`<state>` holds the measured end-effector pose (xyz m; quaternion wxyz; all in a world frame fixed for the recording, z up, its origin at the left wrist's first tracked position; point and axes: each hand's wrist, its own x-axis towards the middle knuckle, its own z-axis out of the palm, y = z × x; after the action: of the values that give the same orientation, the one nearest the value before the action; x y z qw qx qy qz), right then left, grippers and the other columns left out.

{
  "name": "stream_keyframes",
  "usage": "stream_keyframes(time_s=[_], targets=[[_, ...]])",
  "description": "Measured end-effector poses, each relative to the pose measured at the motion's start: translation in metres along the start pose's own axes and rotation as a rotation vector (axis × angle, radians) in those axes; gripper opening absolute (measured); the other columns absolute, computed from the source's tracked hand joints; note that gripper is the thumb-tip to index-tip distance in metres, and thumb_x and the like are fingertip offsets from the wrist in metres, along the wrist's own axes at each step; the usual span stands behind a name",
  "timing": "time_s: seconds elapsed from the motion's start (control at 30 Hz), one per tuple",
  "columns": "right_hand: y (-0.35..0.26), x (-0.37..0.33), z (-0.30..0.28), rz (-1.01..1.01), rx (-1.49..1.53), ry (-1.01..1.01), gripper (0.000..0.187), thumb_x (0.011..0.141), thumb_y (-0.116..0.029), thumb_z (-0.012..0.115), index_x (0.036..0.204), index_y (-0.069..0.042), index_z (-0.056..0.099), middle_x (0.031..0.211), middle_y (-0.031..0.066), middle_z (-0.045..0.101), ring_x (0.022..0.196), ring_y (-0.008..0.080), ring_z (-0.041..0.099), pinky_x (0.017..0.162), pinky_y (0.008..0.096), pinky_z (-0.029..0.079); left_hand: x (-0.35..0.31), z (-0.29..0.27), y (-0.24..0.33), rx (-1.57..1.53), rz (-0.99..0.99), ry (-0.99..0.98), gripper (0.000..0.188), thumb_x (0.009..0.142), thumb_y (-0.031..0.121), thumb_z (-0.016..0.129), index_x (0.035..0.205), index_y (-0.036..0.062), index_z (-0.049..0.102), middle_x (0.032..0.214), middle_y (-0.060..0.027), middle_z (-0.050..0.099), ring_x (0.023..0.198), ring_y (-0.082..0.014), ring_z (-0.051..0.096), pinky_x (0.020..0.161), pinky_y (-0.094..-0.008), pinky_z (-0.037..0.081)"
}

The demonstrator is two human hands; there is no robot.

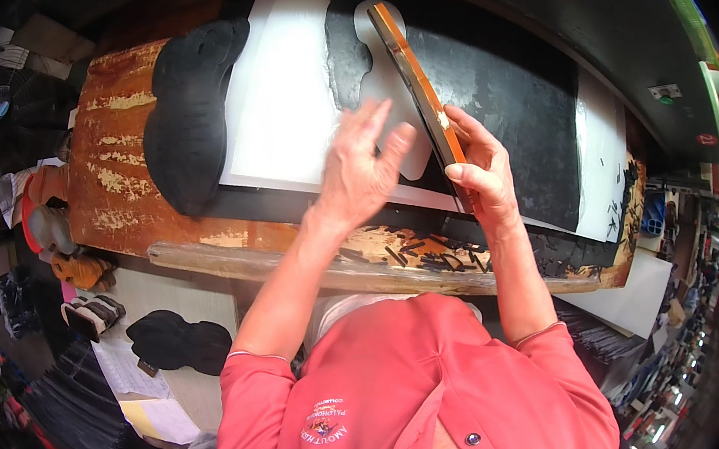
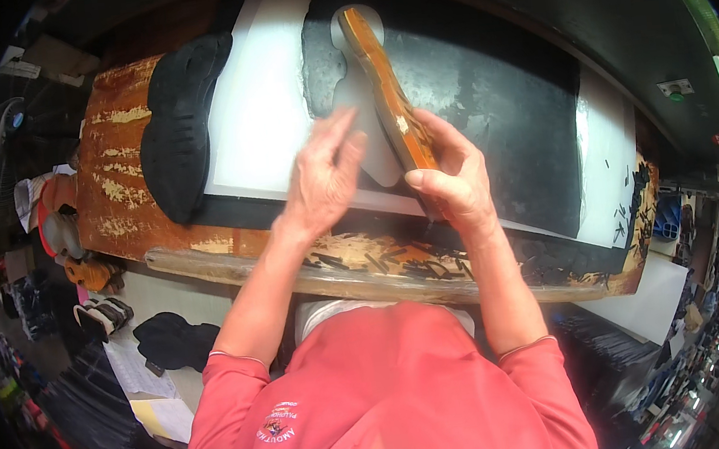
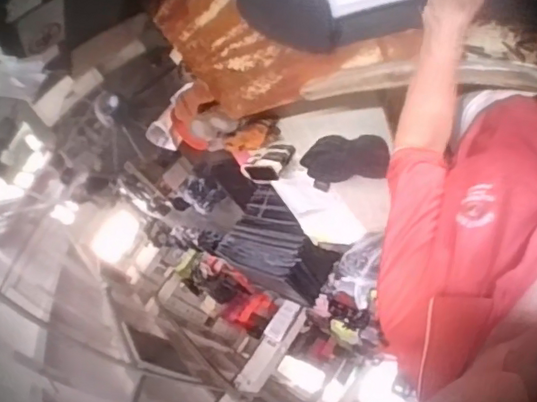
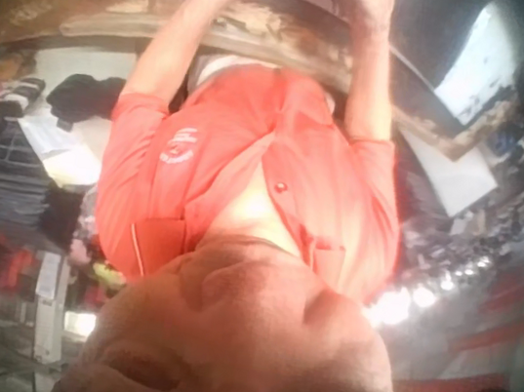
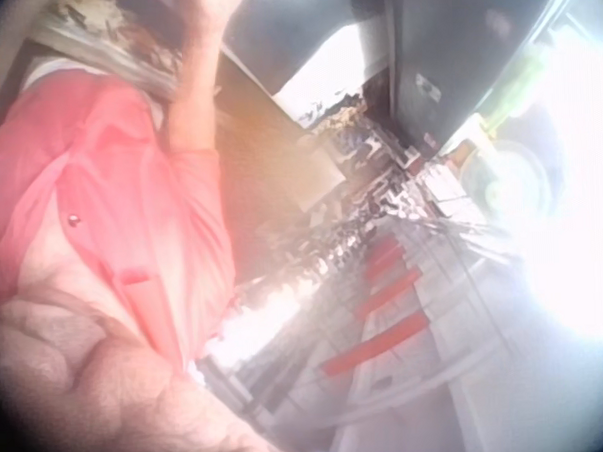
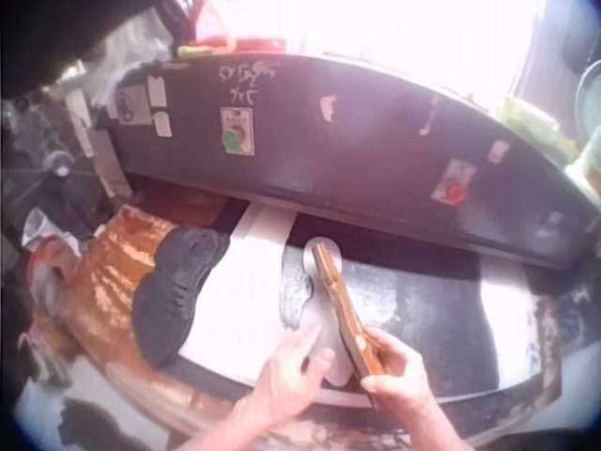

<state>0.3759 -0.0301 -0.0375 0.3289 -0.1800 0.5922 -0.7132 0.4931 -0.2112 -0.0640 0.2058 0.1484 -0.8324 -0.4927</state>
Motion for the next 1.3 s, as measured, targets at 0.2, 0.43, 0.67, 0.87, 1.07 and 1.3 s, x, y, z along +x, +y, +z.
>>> stream_keyframes(time_s=[0.2, 0.43, 0.67, 0.87, 1.07, 1.3], targets=[[0.008, -0.012, 0.001, 0.035, 0.124, 0.037, 0.084, 0.08, -0.022, 0.078, 0.154, 0.005, 0.052, 0.141, 0.0163, 0.065, 0.125, 0.0231, 0.064, 0.11, 0.034, 0.048, -0.024, 0.038, 0.038, -0.663, -0.152, -0.155, 0.075, 0.103, 0.03, 0.076, 0.16, -0.0057, 0.044, 0.15, -0.0213, 0.059, 0.138, -0.024, 0.058, 0.116, -0.0367, 0.047], [0.014, -0.006, -0.008, -0.019, 0.271, 0.008, 0.093, 0.08, -0.037, 0.078, 0.156, 0.008, 0.049, 0.129, 0.014, 0.066, 0.104, 0.0191, 0.061, 0.096, 0.0283, 0.049, -0.033, -0.013, -0.015, -0.699, -0.23, 0.202, 0.031, 0.112, 0.012, 0.058, 0.138, -0.0046, 0.066, 0.123, -0.007, 0.074, 0.108, -0.0113, 0.067, 0.097, -0.0281, 0.054], [0.015, -0.005, -0.015, -0.05, 0.253, -0.02, 0.093, 0.08, -0.04, 0.078, 0.154, 0.009, 0.05, 0.128, 0.0133, 0.067, 0.108, 0.018, 0.062, 0.097, 0.0287, 0.048, -0.049, -0.129, -0.069, -0.13, -0.166, 0.565, 0.029, 0.11, 0.007, 0.059, 0.134, -0.0057, 0.067, 0.117, -0.0068, 0.074, 0.104, -0.0117, 0.065, 0.095, -0.0292, 0.053], [-0.002, -0.017, -0.031, -0.135, 0.037, 0.105, 0.086, 0.081, -0.024, 0.08, 0.155, 0.009, 0.051, 0.135, 0.018, 0.067, 0.117, 0.0213, 0.067, 0.102, 0.0308, 0.05, -0.052, -0.184, -0.091, 0.522, -0.115, 0.801, 0.047, 0.101, 0.007, 0.068, 0.146, -0.0051, 0.059, 0.148, -0.0239, 0.06, 0.137, -0.0358, 0.058, 0.117, -0.0449, 0.045], [0.002, -0.006, -0.057, -0.173, -0.545, 0.273, 0.086, 0.068, -0.024, 0.092, 0.146, 0.001, 0.065, 0.157, 0.0224, 0.053, 0.141, 0.0314, 0.056, 0.12, 0.0396, 0.043, -0.026, -0.114, -0.051, 0.426, 0.033, 0.484, 0.046, 0.102, 0.01, 0.069, 0.145, -0.0045, 0.061, 0.152, -0.0266, 0.058, 0.148, -0.0407, 0.05, 0.124, -0.0459, 0.04], [0.026, 0.023, -0.038, -0.494, -1.197, 0.34, 0.076, 0.066, -0.025, 0.082, 0.138, -0.002, 0.069, 0.15, 0.0258, 0.052, 0.124, 0.0431, 0.052, 0.107, 0.0498, 0.049, -0.005, -0.019, -0.047, 0.598, 0.25, 0.137, 0.052, 0.099, 0.018, 0.074, 0.144, -0.0052, 0.061, 0.153, -0.0259, 0.058, 0.151, -0.0458, 0.046, 0.126, -0.0578, 0.033]])
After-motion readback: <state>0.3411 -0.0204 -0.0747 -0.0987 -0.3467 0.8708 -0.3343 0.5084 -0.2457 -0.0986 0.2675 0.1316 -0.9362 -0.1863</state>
